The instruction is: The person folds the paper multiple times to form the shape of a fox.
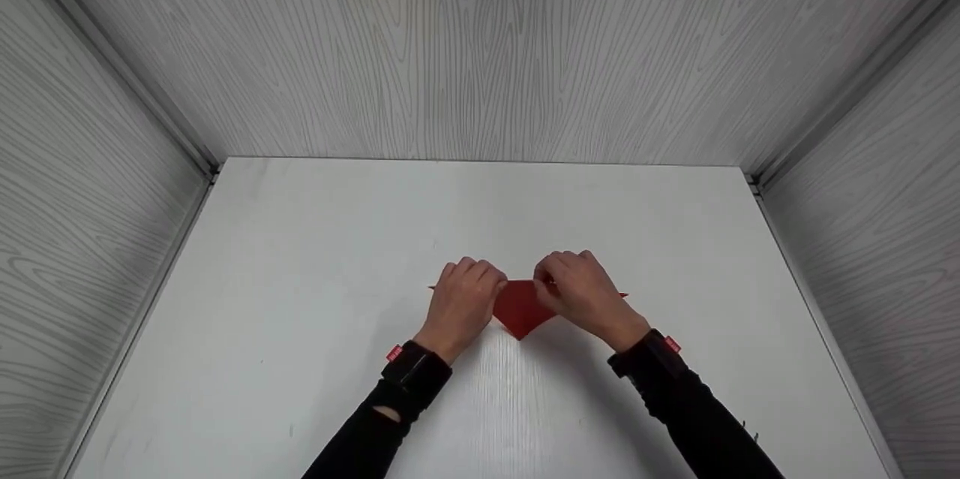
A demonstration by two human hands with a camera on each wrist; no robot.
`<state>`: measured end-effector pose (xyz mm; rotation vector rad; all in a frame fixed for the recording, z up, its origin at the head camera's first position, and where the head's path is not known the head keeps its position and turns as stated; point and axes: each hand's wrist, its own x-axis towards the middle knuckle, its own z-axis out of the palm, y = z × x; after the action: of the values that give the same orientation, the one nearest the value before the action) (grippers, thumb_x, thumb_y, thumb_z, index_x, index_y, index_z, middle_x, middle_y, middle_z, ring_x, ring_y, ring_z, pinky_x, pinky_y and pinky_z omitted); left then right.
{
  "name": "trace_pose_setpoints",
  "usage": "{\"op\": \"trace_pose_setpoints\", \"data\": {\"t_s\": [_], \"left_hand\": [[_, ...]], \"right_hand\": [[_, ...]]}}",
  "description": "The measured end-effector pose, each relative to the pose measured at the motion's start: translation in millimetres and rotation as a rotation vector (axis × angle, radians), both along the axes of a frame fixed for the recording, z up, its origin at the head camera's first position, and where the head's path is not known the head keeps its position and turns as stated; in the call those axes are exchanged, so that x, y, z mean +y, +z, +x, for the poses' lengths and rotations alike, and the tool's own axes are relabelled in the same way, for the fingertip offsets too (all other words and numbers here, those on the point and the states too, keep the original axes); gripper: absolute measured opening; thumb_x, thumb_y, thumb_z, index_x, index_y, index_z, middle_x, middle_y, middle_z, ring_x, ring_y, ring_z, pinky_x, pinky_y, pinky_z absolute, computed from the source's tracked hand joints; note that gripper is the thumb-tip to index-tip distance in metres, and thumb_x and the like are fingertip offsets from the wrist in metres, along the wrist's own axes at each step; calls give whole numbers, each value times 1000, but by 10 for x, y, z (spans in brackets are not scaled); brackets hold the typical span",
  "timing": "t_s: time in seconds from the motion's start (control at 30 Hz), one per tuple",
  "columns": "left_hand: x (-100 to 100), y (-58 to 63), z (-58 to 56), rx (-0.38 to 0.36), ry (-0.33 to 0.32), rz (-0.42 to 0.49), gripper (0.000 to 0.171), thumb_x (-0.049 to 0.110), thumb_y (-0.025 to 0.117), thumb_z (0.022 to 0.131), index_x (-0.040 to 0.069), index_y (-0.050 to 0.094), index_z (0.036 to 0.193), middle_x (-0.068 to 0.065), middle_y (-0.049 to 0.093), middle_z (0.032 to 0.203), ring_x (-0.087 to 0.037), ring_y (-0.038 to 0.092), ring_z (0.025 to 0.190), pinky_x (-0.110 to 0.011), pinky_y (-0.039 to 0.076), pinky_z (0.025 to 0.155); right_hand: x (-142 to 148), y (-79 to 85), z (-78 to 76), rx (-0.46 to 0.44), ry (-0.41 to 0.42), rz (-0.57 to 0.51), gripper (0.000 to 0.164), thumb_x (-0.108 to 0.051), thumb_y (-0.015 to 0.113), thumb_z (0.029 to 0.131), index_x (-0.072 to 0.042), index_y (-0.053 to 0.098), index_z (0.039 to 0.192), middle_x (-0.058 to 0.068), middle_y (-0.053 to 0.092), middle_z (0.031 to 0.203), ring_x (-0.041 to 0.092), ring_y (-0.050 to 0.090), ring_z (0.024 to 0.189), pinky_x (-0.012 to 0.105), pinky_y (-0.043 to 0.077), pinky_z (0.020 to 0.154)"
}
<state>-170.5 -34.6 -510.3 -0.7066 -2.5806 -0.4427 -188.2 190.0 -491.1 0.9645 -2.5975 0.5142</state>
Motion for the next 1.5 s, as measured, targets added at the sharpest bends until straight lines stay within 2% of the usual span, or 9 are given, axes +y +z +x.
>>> {"op": "trace_pose_setpoints", "data": {"t_s": [0.27,0.5,0.6,0.7,0.83,0.97,1.1,1.33,1.5], "left_hand": [[-120,-49,-9,-27,25,24,9,18,73,97,13,76,105,-3,74,99,-22,65,95,-36,51,79],[-208,-67,-4,-61,43,46,10,19,73,98,13,75,106,-3,74,101,-22,65,96,-37,50,80],[-227,-74,-3,-63,52,36,10,19,73,98,12,75,106,-3,75,101,-22,65,98,-37,51,81],[-229,-85,-2,-60,58,21,10,17,73,98,12,75,106,-3,75,100,-23,66,98,-37,51,81],[-218,-91,-3,-55,57,11,9,16,73,97,12,75,105,-4,75,100,-23,66,98,-37,51,81],[-196,-84,-2,-52,55,11,10,15,74,97,12,75,106,-4,75,101,-22,67,98,-37,51,81],[-152,-71,12,-54,43,3,12,16,74,97,12,76,107,-3,75,102,-22,67,99,-37,52,82],[-70,-35,17,-17,11,3,9,18,73,98,13,75,106,-2,75,101,-21,67,98,-37,51,81],[-68,-21,19,-5,12,-3,9,20,72,98,14,76,105,-2,75,100,-21,67,97,-37,51,81]], "right_hand": [[159,-11,-28,-41,-28,10,8,-6,73,88,-9,68,93,1,69,80,16,58,71,36,46,69],[281,-33,-43,-31,-25,24,5,-6,71,90,-9,68,94,1,69,79,18,57,70,40,47,72],[321,-36,-43,-32,-29,25,2,-8,67,92,-8,68,92,1,68,77,17,56,69,41,47,72],[348,-46,-42,-22,-23,26,7,-11,62,93,-8,69,92,0,67,76,17,56,68,40,47,71],[364,-69,-45,-9,-10,18,5,-8,63,92,-9,68,92,0,66,76,17,55,67,40,48,70],[331,-42,-37,-41,-13,22,7,-8,70,93,-10,68,100,1,69,83,18,59,72,42,50,74],[208,6,-21,-62,-15,50,17,-14,79,92,-12,71,107,0,74,92,19,65,80,44,53,80],[-8,41,-17,-74,-12,65,13,-14,79,92,-14,73,104,0,75,92,18,67,83,43,53,84],[-24,49,-14,-85,-17,51,10,-11,78,92,-15,74,100,-1,74,89,17,66,83,42,53,84]]}}
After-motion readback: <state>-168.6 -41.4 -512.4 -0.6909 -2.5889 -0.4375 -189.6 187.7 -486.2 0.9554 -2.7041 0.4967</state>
